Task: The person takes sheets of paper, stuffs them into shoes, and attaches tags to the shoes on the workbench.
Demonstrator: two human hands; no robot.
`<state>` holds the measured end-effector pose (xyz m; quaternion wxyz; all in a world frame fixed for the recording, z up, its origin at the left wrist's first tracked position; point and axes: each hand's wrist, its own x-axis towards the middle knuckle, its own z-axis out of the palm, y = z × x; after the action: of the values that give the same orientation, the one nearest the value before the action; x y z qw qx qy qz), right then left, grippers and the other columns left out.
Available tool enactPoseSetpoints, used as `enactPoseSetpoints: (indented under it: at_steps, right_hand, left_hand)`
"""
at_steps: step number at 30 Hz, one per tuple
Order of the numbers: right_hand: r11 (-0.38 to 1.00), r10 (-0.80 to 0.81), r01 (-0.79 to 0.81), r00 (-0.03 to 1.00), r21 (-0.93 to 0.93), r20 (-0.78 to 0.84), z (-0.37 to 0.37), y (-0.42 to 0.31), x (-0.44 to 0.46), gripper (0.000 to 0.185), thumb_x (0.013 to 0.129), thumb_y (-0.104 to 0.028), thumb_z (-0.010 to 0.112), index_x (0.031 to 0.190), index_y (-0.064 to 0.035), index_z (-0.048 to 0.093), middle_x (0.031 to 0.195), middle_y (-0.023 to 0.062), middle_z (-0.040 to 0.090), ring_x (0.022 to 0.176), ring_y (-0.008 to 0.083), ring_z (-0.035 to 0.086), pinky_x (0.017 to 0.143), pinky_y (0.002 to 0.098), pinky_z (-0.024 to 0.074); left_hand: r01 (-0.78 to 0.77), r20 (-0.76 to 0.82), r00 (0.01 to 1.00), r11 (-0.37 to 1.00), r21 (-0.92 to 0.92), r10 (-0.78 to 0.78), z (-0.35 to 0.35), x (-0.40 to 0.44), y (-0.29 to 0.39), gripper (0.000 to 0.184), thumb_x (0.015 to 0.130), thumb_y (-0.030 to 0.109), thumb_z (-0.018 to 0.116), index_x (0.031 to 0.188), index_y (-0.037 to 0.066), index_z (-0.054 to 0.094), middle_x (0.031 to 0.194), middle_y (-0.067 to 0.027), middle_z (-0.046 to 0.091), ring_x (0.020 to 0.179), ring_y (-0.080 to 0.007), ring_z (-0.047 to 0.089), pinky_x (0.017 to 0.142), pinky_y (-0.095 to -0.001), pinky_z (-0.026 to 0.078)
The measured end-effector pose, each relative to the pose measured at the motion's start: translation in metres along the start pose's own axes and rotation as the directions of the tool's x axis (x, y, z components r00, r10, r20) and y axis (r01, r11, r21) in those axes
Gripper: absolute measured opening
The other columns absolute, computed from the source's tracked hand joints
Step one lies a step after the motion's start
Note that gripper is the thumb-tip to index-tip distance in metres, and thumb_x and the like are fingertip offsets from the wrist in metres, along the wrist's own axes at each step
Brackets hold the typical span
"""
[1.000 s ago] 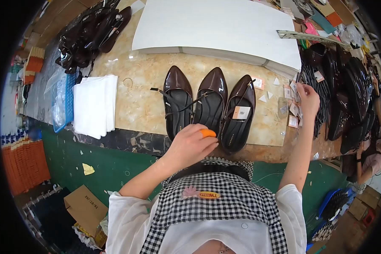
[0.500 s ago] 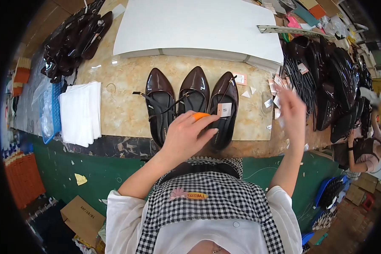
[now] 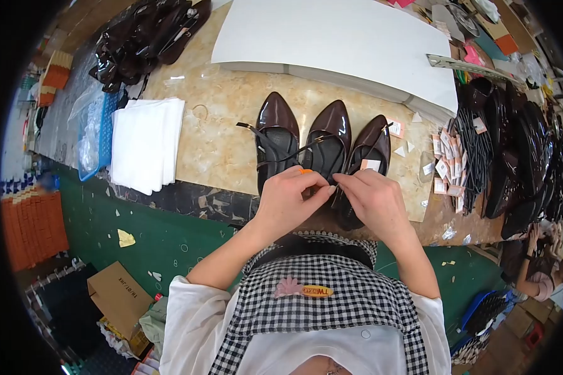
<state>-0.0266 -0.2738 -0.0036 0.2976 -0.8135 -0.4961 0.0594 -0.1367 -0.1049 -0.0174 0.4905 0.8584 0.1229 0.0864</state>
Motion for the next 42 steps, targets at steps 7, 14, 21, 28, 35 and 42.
enactPoseSetpoints:
  at_steps: [7,14,21,28,35,42]
  right_hand:
    - [0.997,-0.022,0.025,0.999,0.068,-0.05,0.006,-0.009,0.013,0.019,0.083,-0.008,0.07,0.102,-0.0048,0.071,0.086,0.0075,0.068,0.079,0.0251,0.067,0.07,0.0363,0.0552]
    - [0.992,-0.067,0.07,0.997,0.107,-0.03,0.025,0.03,0.045,0.01,0.084,-0.006,0.068,0.094,-0.0027,0.068,0.086,0.012,0.069,0.083,0.0304,0.067,0.074,0.0408,0.0549]
    - [0.999,-0.044,0.042,0.998,0.028,0.045,0.063,0.052,0.065,0.008,0.086,-0.007,0.066,0.093,-0.0034,0.067,0.086,0.0104,0.065,0.087,0.031,0.064,0.076,0.0413,0.0523]
    - [0.996,-0.021,0.017,0.999,0.091,0.043,0.064,0.05,0.065,0.007,0.086,-0.006,0.065,0.093,-0.0029,0.067,0.089,0.0104,0.063,0.09,0.0308,0.063,0.078,0.0413,0.0523]
    - [0.994,-0.017,0.009,0.998,0.111,0.069,0.065,0.051,0.065,0.006,0.087,-0.007,0.065,0.092,-0.003,0.067,0.089,0.0099,0.064,0.09,0.0302,0.063,0.079,0.0411,0.0521]
    - [0.986,-0.013,-0.004,0.995,0.164,0.099,0.063,0.054,0.065,0.007,0.087,-0.01,0.065,0.09,-0.0038,0.067,0.087,0.0096,0.063,0.091,0.0303,0.061,0.08,0.0407,0.0508]
  left_hand:
    - [0.015,-0.029,0.999,1.0,0.014,-0.015,-0.003,0.0,-0.013,0.009,0.083,0.012,0.075,0.084,0.004,0.073,0.067,-0.0064,0.063,0.063,-0.0185,0.058,0.058,-0.0309,0.046]
    - [-0.128,-0.102,0.97,0.825,0.55,0.219,-0.008,0.01,-0.032,0.024,0.075,0.029,0.081,0.094,0.015,0.079,0.082,-0.0103,0.059,0.091,-0.029,0.055,0.076,-0.0386,0.048]
    - [-0.025,-0.052,0.996,0.815,0.579,0.067,-0.012,0.012,-0.043,0.024,0.076,0.029,0.08,0.097,0.017,0.08,0.086,-0.008,0.06,0.095,-0.0268,0.055,0.082,-0.0388,0.046]
    - [-0.029,-0.049,0.996,0.818,0.575,0.07,-0.012,0.013,-0.043,0.024,0.076,0.028,0.08,0.097,0.017,0.08,0.087,-0.0077,0.06,0.095,-0.0263,0.054,0.082,-0.0388,0.046]
    - [-0.056,-0.091,0.987,0.819,0.571,0.131,-0.009,0.014,-0.046,0.024,0.074,0.028,0.082,0.096,0.019,0.081,0.078,-0.0108,0.055,0.088,-0.0294,0.055,0.078,-0.0395,0.048]
    - [-0.05,-0.091,0.988,0.814,0.578,0.126,-0.009,0.016,-0.04,0.022,0.073,0.024,0.082,0.094,0.017,0.079,0.079,-0.011,0.056,0.09,-0.0305,0.057,0.08,-0.0409,0.048]
